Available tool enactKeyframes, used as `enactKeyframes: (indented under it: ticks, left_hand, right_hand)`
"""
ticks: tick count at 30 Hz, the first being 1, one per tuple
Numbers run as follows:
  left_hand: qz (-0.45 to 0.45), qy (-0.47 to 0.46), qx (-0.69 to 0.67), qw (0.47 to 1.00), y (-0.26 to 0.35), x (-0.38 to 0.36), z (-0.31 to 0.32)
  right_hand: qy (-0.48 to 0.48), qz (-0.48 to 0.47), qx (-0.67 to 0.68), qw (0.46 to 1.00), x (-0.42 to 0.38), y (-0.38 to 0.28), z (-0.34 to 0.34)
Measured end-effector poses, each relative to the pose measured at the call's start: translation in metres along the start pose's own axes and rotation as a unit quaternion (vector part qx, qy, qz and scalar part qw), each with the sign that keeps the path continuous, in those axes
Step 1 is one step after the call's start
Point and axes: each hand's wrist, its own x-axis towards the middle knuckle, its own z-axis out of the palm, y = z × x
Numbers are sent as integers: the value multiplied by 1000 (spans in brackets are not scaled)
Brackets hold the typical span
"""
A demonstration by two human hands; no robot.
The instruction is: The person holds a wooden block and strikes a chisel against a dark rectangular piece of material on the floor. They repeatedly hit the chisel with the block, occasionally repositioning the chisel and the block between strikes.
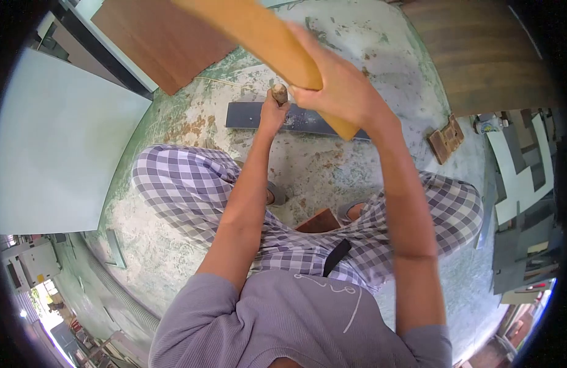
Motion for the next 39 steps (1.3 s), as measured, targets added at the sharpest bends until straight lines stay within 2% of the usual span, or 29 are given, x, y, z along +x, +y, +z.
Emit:
enactKeyframes:
  ticks: [1, 3, 5, 6, 7, 9, 12, 16, 18, 20, 21, 22, 23, 24, 26, 28, 30, 31, 33, 34, 36, 37, 38, 39]
  left_hand:
    - [-4, 9, 45, 999, 6, -2, -4]
    - [-13, -16, 11, 1000, 2, -2, -5]
    - [-28, -51, -21, 998, 5, -9, -5]
    - [-38, -20, -84, 996, 12, -11, -1]
    - [-52, 13, -147, 988, 17, -13, 2]
    - [-64, 1, -126, 990, 2, -16, 0]
    - [-54, 3, -101, 993, -7, -8, -2]
    - [-21, 0, -65, 998, 2, -12, -6]
    - [-1, -11, -42, 999, 21, -12, -11]
    - [-87, -5, -49, 995, 30, -17, -10]
    - [-88, -11, -47, 995, 23, -20, -11]
    - [-86, 24, -65, 994, 4, -20, -12]
    - [-82, 61, -84, 991, -17, -18, -13]
    - [-82, 60, -86, 991, -40, -20, -18]
    - [-269, 180, -195, 926, -84, -28, -29]
    - [-258, 278, -444, 811, -100, -55, -29]
    - [-286, 370, -572, 674, -161, -77, -10]
    - [-287, 368, -572, 675, -157, -77, -11]
    - [-442, 443, -560, 543, -135, -73, -18]
    - [-441, 445, -560, 542, -120, -70, -22]
    - [-361, 379, -483, 702, -88, -56, -32]
    - [-360, 321, -456, 748, -80, -46, -39]
    - [-357, 323, -456, 748, -72, -40, -42]
    - [-319, 302, -415, 797, -62, -33, -40]
  right_hand:
    - [-1, -2, -3, 1000, 4, 14, 6]
    - [-166, 51, -149, 974, -4, 52, 30]
    - [-189, 84, -133, 969, -14, 69, 44]
    - [-207, 113, -119, 964, -16, 78, 48]
    - [-208, 115, -118, 964, -13, 76, 44]
    - [-153, 58, -104, 981, -14, 56, 35]
    - [-101, 38, -92, 990, -1, 26, 24]
    - [-92, 36, -94, 991, -12, 59, 51]
    - [-151, 95, -108, 978, -22, 88, 68]
    - [-163, 100, -124, 974, -13, 77, 58]
    - [-179, 107, -143, 968, -13, 74, 55]
    - [-178, 111, -143, 967, -15, 77, 55]
    - [-152, 115, -125, 974, -15, 81, 54]
    - [-129, 118, -106, 979, -16, 84, 54]
    - [-124, 139, -86, 979, -16, 83, 44]
    - [-112, 153, -69, 979, -14, 84, 33]
    - [-118, 191, -48, 973, -19, 86, 27]
    - [-117, 192, -48, 973, -19, 90, 27]
    - [-108, 185, -49, 976, -20, 97, 30]
    - [-109, 184, -48, 976, -20, 97, 30]
    - [-118, 207, -31, 971, -16, 95, 28]
    - [-118, 204, -30, 971, -14, 93, 28]
    - [-104, 198, -28, 974, -13, 91, 27]
    - [-89, 193, -27, 977, -12, 90, 25]
